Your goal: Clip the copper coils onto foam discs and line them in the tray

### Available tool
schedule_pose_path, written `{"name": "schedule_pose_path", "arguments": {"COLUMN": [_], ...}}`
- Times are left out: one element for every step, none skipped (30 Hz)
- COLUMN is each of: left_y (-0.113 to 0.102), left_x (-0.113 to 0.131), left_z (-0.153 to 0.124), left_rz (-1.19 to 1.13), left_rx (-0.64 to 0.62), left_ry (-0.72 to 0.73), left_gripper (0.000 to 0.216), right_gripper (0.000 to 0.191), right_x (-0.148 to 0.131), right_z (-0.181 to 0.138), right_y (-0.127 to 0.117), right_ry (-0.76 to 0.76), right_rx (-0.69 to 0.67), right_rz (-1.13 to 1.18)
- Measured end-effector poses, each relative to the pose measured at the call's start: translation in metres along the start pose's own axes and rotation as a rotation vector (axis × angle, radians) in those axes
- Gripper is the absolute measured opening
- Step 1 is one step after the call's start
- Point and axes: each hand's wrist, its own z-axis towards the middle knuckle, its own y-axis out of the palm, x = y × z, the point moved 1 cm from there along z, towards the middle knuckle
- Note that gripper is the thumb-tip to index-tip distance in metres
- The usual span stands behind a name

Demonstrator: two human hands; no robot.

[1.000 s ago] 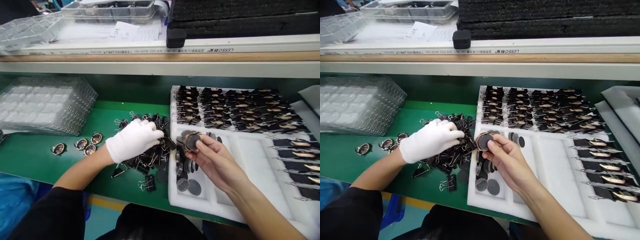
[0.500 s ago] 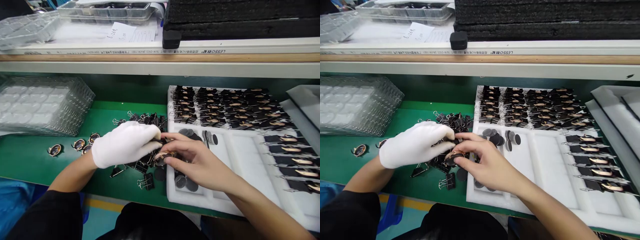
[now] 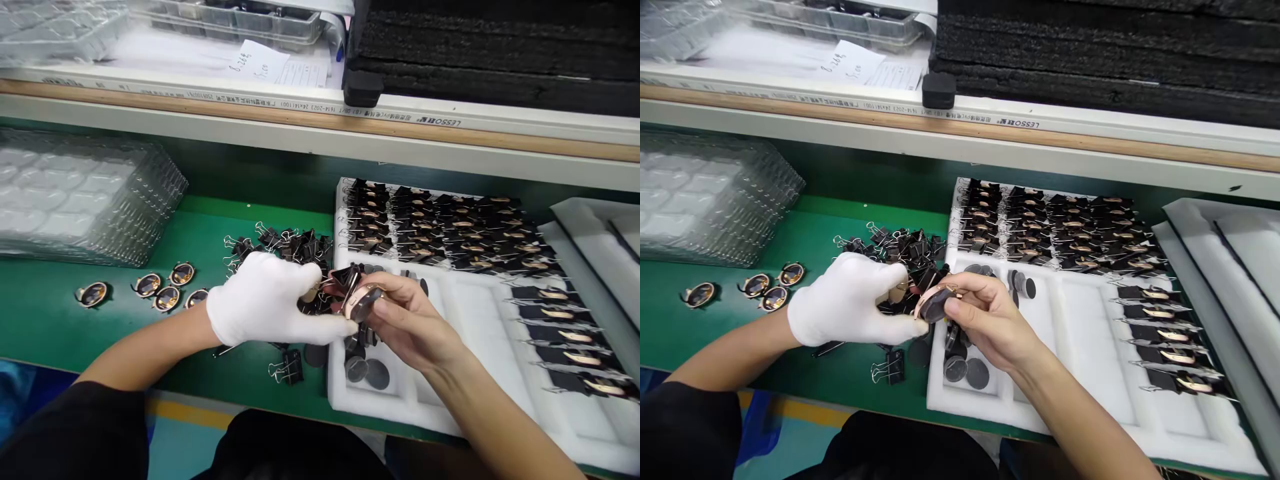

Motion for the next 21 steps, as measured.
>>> {"name": "schedule_pose_path", "arguments": {"left_y": [0.001, 0.001, 0.001, 0.000, 0.000, 0.000, 0.000, 0.000, 0.000, 0.000, 0.000, 0.001, 0.001, 0.002, 0.002, 0.003, 0.005, 0.006, 0.008, 0.010, 0.012], "left_x": [0.001, 0.001, 0.002, 0.002, 0.001, 0.001, 0.000, 0.000, -0.001, -0.002, -0.002, -0.003, -0.003, -0.003, -0.003, -0.003, -0.003, -0.003, -0.002, -0.002, -0.001], "left_z": [0.000, 0.000, 0.000, 0.000, 0.000, 0.000, 0.000, 0.000, 0.000, 0.000, -0.001, -0.002, -0.003, -0.003, -0.004, -0.004, -0.004, -0.004, -0.003, -0.003, -0.002], "left_rz": [0.001, 0.000, -0.007, -0.016, -0.025, -0.032, -0.038, -0.043, -0.050, -0.059, -0.071, -0.087, -0.107, -0.131, -0.157, -0.186, -0.215, -0.240, -0.260, -0.274, -0.284], "left_rx": [0.009, 0.014, 0.014, 0.010, 0.006, 0.004, 0.001, -0.001, -0.006, -0.013, -0.027, -0.043, -0.059, -0.074, -0.086, -0.100, -0.119, -0.141, -0.167, -0.192, -0.211], "left_ry": [-0.008, -0.017, -0.025, -0.032, -0.038, -0.038, -0.032, -0.024, -0.013, -0.004, 0.002, 0.006, 0.013, 0.023, 0.031, 0.041, 0.048, 0.052, 0.050, 0.050, 0.052], "left_gripper": [0.057, 0.053, 0.048, 0.044, 0.041, 0.039, 0.039, 0.040, 0.041, 0.041, 0.041, 0.041, 0.042, 0.042, 0.043, 0.044, 0.045, 0.045, 0.045, 0.044, 0.044], "right_gripper": [0.015, 0.017, 0.018, 0.020, 0.020, 0.020, 0.020, 0.019, 0.017, 0.015, 0.015, 0.014, 0.014, 0.013, 0.012, 0.012, 0.012, 0.012, 0.013, 0.014, 0.013], "right_x": [0.001, 0.002, 0.003, 0.003, 0.004, 0.003, 0.002, 0.001, -0.002, -0.004, -0.008, -0.012, -0.015, -0.019, -0.021, -0.023, -0.024, -0.024, -0.023, -0.022, -0.022], "right_z": [0.000, 0.000, 0.000, -0.001, -0.002, -0.003, -0.004, -0.005, -0.006, -0.006, -0.007, -0.007, -0.007, -0.007, -0.007, -0.007, -0.007, -0.006, -0.006, -0.006, -0.006], "right_y": [-0.002, -0.003, -0.005, -0.006, -0.008, -0.009, -0.010, -0.010, -0.011, -0.012, -0.014, -0.016, -0.018, -0.020, -0.022, -0.023, -0.025, -0.026, -0.027, -0.028, -0.030], "right_ry": [0.016, 0.032, 0.046, 0.058, 0.063, 0.063, 0.061, 0.061, 0.063, 0.061, 0.052, 0.030, -0.005, -0.047, -0.086, -0.115, -0.132, -0.138, -0.138, -0.139, -0.142], "right_rx": [0.007, 0.016, 0.023, 0.023, 0.019, 0.011, 0.000, -0.012, -0.021, -0.017, 0.004, 0.040, 0.090, 0.146, 0.195, 0.229, 0.247, 0.252, 0.247, 0.239, 0.227], "right_rz": [0.012, 0.027, 0.042, 0.055, 0.065, 0.071, 0.068, 0.052, 0.023, -0.015, -0.059, -0.108, -0.161, -0.214, -0.267, -0.317, -0.363, -0.400, -0.429, -0.450, -0.466]}}
